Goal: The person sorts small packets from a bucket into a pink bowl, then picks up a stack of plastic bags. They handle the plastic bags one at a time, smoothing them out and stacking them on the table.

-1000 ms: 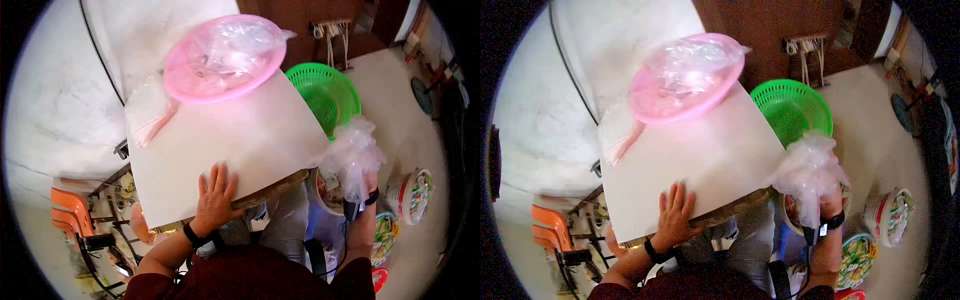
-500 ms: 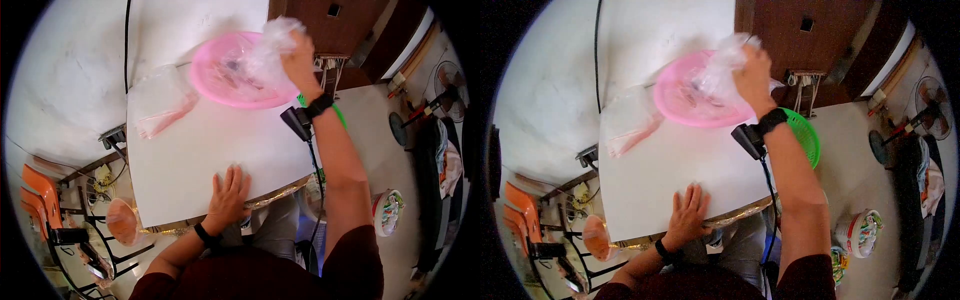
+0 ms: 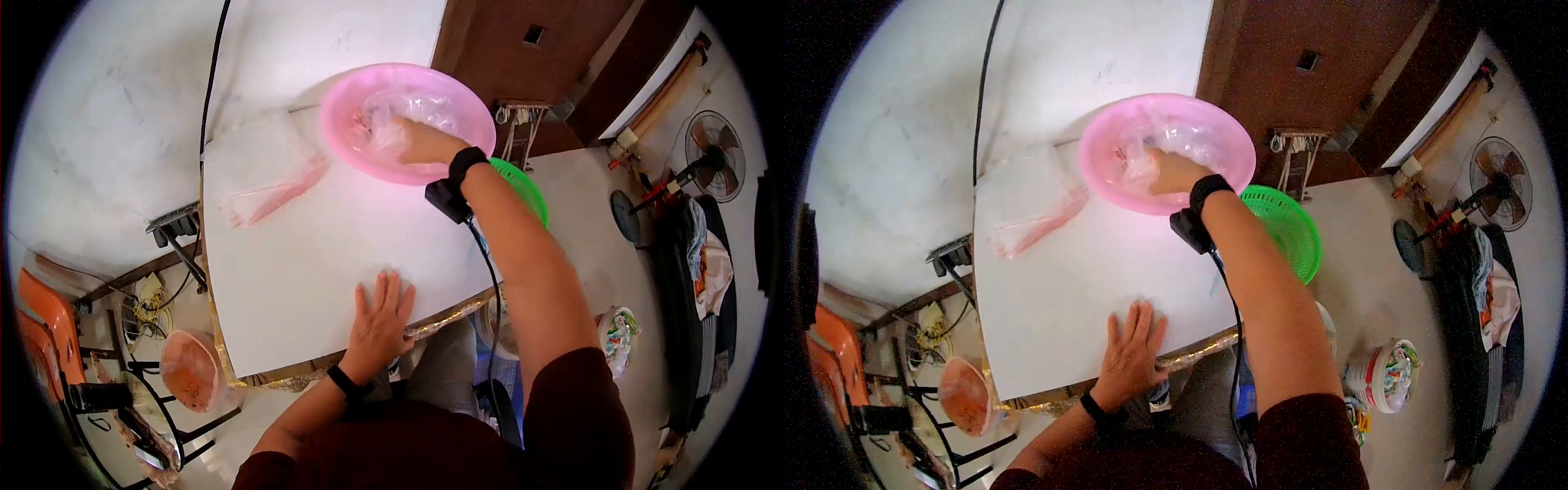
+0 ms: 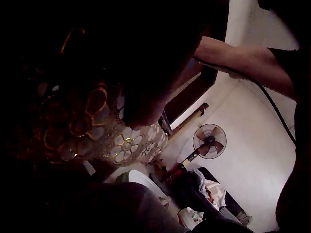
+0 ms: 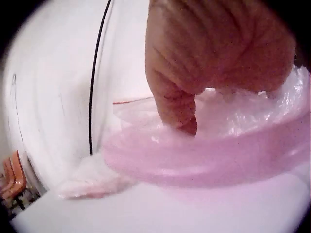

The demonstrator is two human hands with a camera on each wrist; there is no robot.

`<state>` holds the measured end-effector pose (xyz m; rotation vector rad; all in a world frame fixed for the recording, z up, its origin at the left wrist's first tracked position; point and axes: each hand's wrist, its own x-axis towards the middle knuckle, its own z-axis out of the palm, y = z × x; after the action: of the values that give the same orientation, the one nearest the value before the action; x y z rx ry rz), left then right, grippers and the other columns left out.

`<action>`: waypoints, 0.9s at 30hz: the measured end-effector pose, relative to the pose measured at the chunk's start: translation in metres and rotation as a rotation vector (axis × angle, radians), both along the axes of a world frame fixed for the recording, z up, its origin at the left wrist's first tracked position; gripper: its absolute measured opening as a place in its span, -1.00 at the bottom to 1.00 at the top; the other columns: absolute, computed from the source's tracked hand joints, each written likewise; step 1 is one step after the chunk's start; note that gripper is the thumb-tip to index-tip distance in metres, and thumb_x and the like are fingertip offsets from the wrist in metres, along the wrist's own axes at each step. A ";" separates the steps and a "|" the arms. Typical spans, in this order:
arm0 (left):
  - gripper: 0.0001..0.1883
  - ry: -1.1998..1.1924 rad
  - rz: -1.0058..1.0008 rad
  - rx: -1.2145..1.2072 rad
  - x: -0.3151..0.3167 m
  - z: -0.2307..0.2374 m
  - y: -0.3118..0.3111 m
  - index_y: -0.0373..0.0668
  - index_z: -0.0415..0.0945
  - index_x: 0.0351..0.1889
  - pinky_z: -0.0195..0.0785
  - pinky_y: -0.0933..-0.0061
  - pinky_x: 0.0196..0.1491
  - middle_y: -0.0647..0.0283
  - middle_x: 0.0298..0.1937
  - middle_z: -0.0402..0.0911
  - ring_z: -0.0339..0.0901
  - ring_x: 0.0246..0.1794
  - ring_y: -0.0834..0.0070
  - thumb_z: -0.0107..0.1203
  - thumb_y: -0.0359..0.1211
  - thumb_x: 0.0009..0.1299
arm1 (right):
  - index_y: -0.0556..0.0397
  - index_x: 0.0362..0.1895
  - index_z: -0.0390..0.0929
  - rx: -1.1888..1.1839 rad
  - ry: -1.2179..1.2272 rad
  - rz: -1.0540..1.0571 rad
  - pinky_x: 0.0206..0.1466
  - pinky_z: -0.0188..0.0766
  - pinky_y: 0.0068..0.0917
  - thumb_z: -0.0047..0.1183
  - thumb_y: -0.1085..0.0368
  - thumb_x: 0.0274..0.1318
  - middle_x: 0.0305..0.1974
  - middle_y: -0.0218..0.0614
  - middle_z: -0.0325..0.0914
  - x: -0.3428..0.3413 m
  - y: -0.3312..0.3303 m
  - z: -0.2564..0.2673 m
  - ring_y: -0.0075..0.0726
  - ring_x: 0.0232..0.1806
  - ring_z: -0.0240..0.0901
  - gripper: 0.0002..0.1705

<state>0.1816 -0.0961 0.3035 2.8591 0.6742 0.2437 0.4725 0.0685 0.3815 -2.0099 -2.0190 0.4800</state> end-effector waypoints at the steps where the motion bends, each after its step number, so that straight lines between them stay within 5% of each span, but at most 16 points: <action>1: -0.05 0.005 0.003 0.004 0.000 0.000 0.000 -0.17 0.23 0.26 -0.13 -0.26 0.25 -0.12 0.37 0.03 -0.07 0.40 0.01 0.36 -0.02 -0.11 | 0.06 0.39 -0.09 0.090 0.087 0.065 0.32 0.07 -0.27 0.17 0.27 -0.17 0.24 0.17 0.17 0.003 -0.004 0.007 0.00 0.28 0.16 0.01; 7: -0.03 0.039 0.033 -0.006 0.004 -0.002 -0.003 -0.16 0.19 0.28 -0.17 -0.26 0.28 -0.08 0.39 0.01 -0.08 0.42 0.04 0.36 -0.02 -0.10 | 0.07 0.35 0.03 0.472 0.054 0.021 0.21 0.23 -0.34 0.21 0.31 -0.21 0.17 0.02 0.30 0.010 -0.058 0.049 -0.09 0.17 0.30 -0.04; 9: -0.03 0.051 0.035 -0.007 0.007 -0.002 -0.004 -0.16 0.18 0.29 -0.19 -0.26 0.29 -0.08 0.39 0.01 -0.08 0.42 0.03 0.35 -0.01 -0.09 | 0.06 0.24 0.23 0.602 0.041 -0.085 0.10 0.34 -0.37 0.17 0.33 -0.15 0.00 -0.11 0.47 0.001 -0.105 0.067 -0.15 0.04 0.41 -0.24; 10: -0.01 0.111 0.056 -0.014 0.010 -0.002 -0.004 -0.16 0.16 0.30 -0.19 -0.25 0.29 -0.07 0.40 -0.02 -0.10 0.42 0.02 0.34 0.00 -0.09 | 0.10 0.00 0.44 0.665 0.074 -0.151 -0.04 0.40 -0.44 0.13 0.34 -0.05 -0.24 -0.23 0.55 -0.005 -0.131 0.069 -0.35 -0.17 0.48 -0.56; 13: -0.05 0.124 0.059 0.058 0.013 -0.012 -0.009 -0.09 0.17 0.31 -0.16 -0.19 0.31 -0.03 0.41 0.00 -0.07 0.42 0.08 0.31 -0.02 -0.07 | 0.11 -0.25 0.53 0.522 0.257 -0.190 -0.27 0.42 -0.39 0.07 0.27 -0.03 -0.45 -0.18 0.55 -0.009 -0.218 0.052 -0.31 -0.40 0.51 -0.76; 14: -0.04 0.158 0.066 0.075 0.014 -0.012 -0.011 -0.07 0.16 0.32 -0.17 -0.18 0.31 -0.02 0.41 0.00 -0.08 0.43 0.10 0.31 0.00 -0.06 | 0.15 -0.31 0.50 0.401 0.277 -0.224 -0.30 0.37 -0.58 0.09 0.28 0.07 -0.46 -0.39 0.52 -0.007 -0.248 0.043 -0.62 -0.42 0.41 -0.81; 20: 0.00 0.246 0.094 0.160 0.027 -0.010 -0.020 -0.09 0.10 0.34 -0.16 -0.11 0.32 0.05 0.44 -0.03 -0.12 0.45 0.14 0.35 -0.11 -0.10 | 0.13 -0.34 0.53 -0.068 0.334 -0.425 -0.28 0.37 -0.20 -0.06 0.14 0.02 -0.44 -0.09 0.54 0.049 -0.375 -0.094 -0.09 -0.39 0.49 -0.70; 22: 0.01 0.217 0.081 0.186 0.027 -0.015 -0.021 -0.11 0.10 0.34 -0.16 -0.09 0.32 0.06 0.44 -0.03 -0.11 0.45 0.13 0.36 -0.13 -0.11 | 0.12 -0.37 0.53 -0.066 0.288 -0.433 -0.33 0.38 -0.33 0.00 0.22 0.05 -0.51 -0.22 0.53 0.066 -0.400 -0.183 -0.29 -0.44 0.49 -0.79; 25: 0.04 0.215 0.072 0.214 0.029 -0.020 -0.021 -0.13 0.08 0.35 -0.17 -0.06 0.33 0.05 0.44 -0.02 -0.08 0.44 0.10 0.38 -0.15 -0.14 | 0.13 -0.41 0.55 -0.195 0.210 -0.387 -0.19 0.38 -0.10 -0.16 0.12 0.05 -0.42 -0.04 0.53 0.058 -0.403 -0.235 0.02 -0.25 0.51 -0.65; 27: 0.06 0.187 0.064 0.222 0.031 -0.022 -0.021 -0.14 0.06 0.35 -0.18 -0.05 0.34 0.04 0.44 -0.03 -0.08 0.43 0.08 0.38 -0.17 -0.15 | 0.10 -0.24 0.53 -0.268 0.106 -0.412 -0.15 0.42 -0.11 -0.11 0.13 0.06 -0.26 -0.02 0.52 0.060 -0.398 -0.292 0.03 -0.15 0.49 -0.67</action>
<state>0.2124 -0.1175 0.2810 3.1039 0.8217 0.0640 0.5323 -0.3299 0.0896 -2.4166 -1.4847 0.7753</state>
